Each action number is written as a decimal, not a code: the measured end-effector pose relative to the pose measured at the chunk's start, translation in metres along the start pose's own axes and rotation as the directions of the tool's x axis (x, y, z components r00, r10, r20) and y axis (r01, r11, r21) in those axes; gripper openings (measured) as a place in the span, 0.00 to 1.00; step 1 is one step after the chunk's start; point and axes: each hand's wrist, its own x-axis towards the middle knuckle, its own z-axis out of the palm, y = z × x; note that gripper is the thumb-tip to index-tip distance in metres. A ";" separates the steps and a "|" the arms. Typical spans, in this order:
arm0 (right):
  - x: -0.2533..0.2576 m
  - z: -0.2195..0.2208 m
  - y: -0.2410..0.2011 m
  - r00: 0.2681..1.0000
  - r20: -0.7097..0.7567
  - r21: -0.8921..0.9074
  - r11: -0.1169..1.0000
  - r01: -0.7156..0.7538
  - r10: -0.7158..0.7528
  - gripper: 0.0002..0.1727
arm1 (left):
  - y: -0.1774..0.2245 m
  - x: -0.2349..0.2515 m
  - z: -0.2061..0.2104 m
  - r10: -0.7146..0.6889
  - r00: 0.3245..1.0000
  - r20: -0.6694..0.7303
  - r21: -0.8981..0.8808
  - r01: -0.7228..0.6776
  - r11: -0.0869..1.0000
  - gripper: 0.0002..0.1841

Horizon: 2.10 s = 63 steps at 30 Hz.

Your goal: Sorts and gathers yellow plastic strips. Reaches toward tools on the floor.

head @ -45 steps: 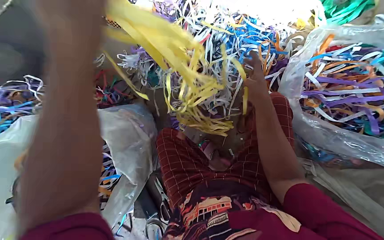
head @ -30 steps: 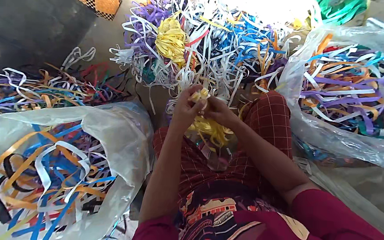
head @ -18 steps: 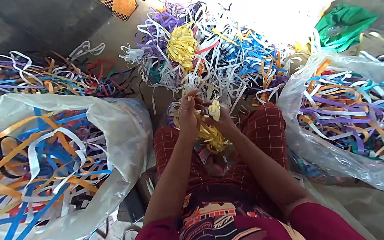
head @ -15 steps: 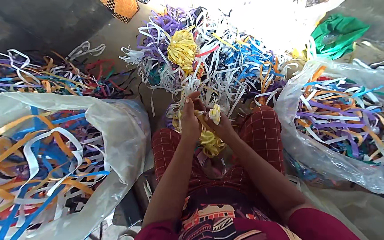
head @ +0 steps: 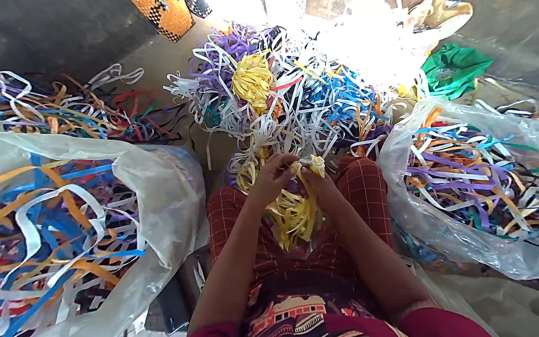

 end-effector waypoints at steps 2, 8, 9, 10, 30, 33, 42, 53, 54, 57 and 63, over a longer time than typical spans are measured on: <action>0.000 0.000 0.005 1.000 0.021 0.008 1.000 -0.023 0.023 0.15 | -0.005 -0.001 -0.002 -0.007 1.000 0.002 0.019 0.007 1.000 0.13; 0.002 0.006 -0.004 0.996 0.036 -0.057 0.995 -0.082 0.084 0.10 | -0.003 -0.003 -0.010 -0.026 0.995 0.096 0.235 0.002 0.972 0.14; 0.002 0.006 -0.004 0.995 0.055 -0.050 0.996 -0.075 0.078 0.09 | -0.001 -0.005 -0.010 -0.044 0.995 0.091 0.203 0.025 0.979 0.14; 0.001 0.006 -0.004 0.995 0.070 -0.039 0.997 -0.067 0.069 0.09 | 0.001 -0.007 -0.010 -0.065 0.995 0.073 0.147 0.053 0.988 0.14; 0.004 0.002 0.018 0.989 0.142 -0.064 0.997 -0.042 0.051 0.10 | 0.001 -0.017 -0.041 -0.134 0.871 -0.473 -0.292 -0.011 0.956 0.10; 0.005 0.004 0.019 0.988 0.134 -0.033 0.997 -0.070 0.074 0.10 | 0.001 -0.020 -0.049 -0.111 0.840 -0.530 -0.297 -0.061 0.953 0.10; 0.012 0.002 0.023 0.973 -0.228 -0.193 0.978 -0.079 0.034 0.18 | 0.030 -0.024 -0.107 -0.104 0.587 -0.803 -0.282 -0.220 0.934 0.08; -0.015 -0.005 -0.036 0.919 -0.387 -0.328 0.922 -0.206 0.068 0.24 | 0.083 0.113 0.169 0.034 0.992 0.120 -0.400 0.018 0.916 0.22; -0.020 -0.008 -0.046 0.894 -0.434 -0.209 0.952 -0.224 0.115 0.24 | 0.088 0.124 0.186 0.044 0.972 0.231 -0.341 0.039 0.939 0.30; -0.014 -0.023 -0.049 0.848 -0.524 -0.311 0.909 -0.278 0.080 0.17 | 0.099 0.137 0.193 0.153 0.933 0.326 -0.057 -0.143 0.988 0.28; 0.007 -0.051 -0.015 0.875 -0.463 -0.419 0.905 -0.075 -0.141 0.20 | 0.056 0.114 0.062 0.179 0.952 0.247 0.568 -0.292 0.769 0.11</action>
